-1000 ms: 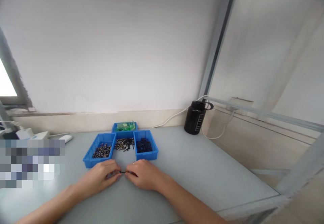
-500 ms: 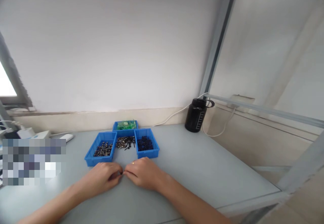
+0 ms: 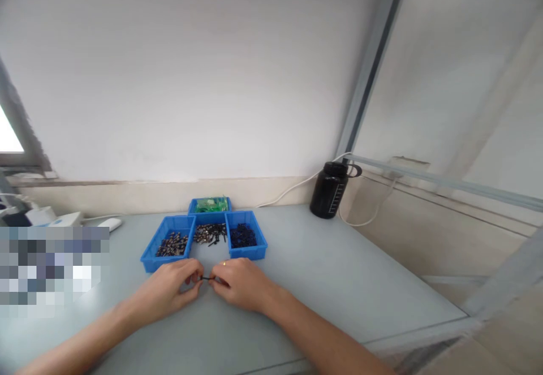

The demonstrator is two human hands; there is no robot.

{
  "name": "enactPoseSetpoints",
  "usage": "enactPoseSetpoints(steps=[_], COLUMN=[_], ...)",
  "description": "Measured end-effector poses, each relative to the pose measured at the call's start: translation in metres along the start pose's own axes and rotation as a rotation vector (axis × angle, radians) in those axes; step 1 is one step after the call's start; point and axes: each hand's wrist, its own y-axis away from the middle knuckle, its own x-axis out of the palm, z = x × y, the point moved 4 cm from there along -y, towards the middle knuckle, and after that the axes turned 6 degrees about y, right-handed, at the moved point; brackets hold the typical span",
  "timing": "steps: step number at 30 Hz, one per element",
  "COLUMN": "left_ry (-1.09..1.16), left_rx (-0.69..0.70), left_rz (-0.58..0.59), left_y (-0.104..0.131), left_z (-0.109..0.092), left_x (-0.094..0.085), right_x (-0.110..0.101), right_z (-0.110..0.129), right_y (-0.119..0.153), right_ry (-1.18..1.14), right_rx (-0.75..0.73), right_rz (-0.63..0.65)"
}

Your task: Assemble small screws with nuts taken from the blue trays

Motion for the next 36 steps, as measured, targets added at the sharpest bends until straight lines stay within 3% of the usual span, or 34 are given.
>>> enactPoseSetpoints(steps=[9, 16, 22, 28, 36], left_ry=[0.103, -0.056, -0.054, -0.032, 0.095], left_rx=[0.085, -0.033, -0.038, -0.083, -0.016], left_rz=[0.035, 0.071, 0.121, 0.044, 0.0], left_y=[0.002, -0.001, -0.001, 0.0, 0.001], left_z=[-0.006, 0.001, -0.001, -0.001, 0.001], left_x=[0.002, 0.003, 0.017, 0.007, 0.004], right_x=[0.006, 0.001, 0.005, 0.0, 0.001], right_z=[0.001, -0.002, 0.005, 0.001, 0.002], right_y=[0.001, 0.002, 0.003, 0.002, 0.001], right_ry=[-0.076, 0.003, 0.061, 0.028, -0.056], right_rx=[-0.02, 0.02, -0.105, -0.045, 0.0], right_rz=[0.102, 0.039, -0.001, -0.049, 0.037])
